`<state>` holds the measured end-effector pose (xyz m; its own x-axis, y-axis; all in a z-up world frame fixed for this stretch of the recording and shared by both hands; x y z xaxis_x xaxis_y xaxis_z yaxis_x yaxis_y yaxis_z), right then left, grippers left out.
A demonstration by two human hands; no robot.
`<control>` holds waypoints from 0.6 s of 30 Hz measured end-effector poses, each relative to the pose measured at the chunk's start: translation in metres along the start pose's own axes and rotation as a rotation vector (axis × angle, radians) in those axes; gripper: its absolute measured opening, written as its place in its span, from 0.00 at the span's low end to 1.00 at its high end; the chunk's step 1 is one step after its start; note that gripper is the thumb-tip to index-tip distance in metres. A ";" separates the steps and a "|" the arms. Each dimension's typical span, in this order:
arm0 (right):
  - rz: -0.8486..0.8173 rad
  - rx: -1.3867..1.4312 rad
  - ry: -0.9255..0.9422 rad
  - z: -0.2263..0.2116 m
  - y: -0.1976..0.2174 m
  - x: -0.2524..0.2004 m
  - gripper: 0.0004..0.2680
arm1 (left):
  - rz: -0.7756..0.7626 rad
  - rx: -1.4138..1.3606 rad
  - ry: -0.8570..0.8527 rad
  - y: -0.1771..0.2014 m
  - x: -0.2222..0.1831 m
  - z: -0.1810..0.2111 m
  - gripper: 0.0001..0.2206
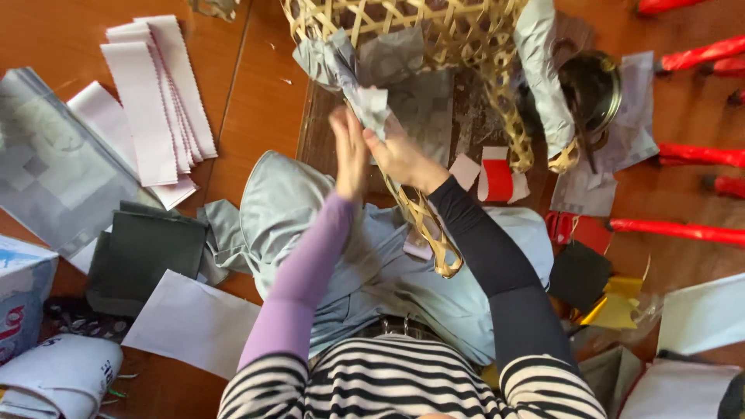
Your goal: Applying glue and paper strips to a bamboo frame to create an animal-shaped sculpture.
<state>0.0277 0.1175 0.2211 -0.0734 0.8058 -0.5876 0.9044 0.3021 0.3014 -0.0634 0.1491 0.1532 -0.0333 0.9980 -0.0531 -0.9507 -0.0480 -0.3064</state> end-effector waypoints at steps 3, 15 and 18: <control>0.287 -0.349 0.492 -0.042 0.001 -0.012 0.25 | -0.232 -0.301 0.554 -0.022 -0.089 -0.009 0.23; 0.332 -0.922 0.098 0.016 0.002 -0.011 0.22 | -0.195 -0.562 0.887 -0.033 -0.131 -0.057 0.13; 0.330 -0.796 0.488 0.003 -0.001 -0.035 0.23 | -0.244 -0.453 0.824 -0.014 -0.107 -0.042 0.18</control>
<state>0.0307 0.0872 0.2391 -0.1954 0.9787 -0.0635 0.3777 0.1349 0.9161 -0.0333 0.0410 0.1233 0.5395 0.6494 -0.5359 -0.6884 -0.0263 -0.7249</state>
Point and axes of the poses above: each hand's wrist, its own x-axis towards the middle knuckle, its own y-axis out of the back of the hand, z = x × y, the point moved 8 cm from there along x, towards the middle knuckle, and after that the axes turned 5 degrees about z, right-handed, at the moved point
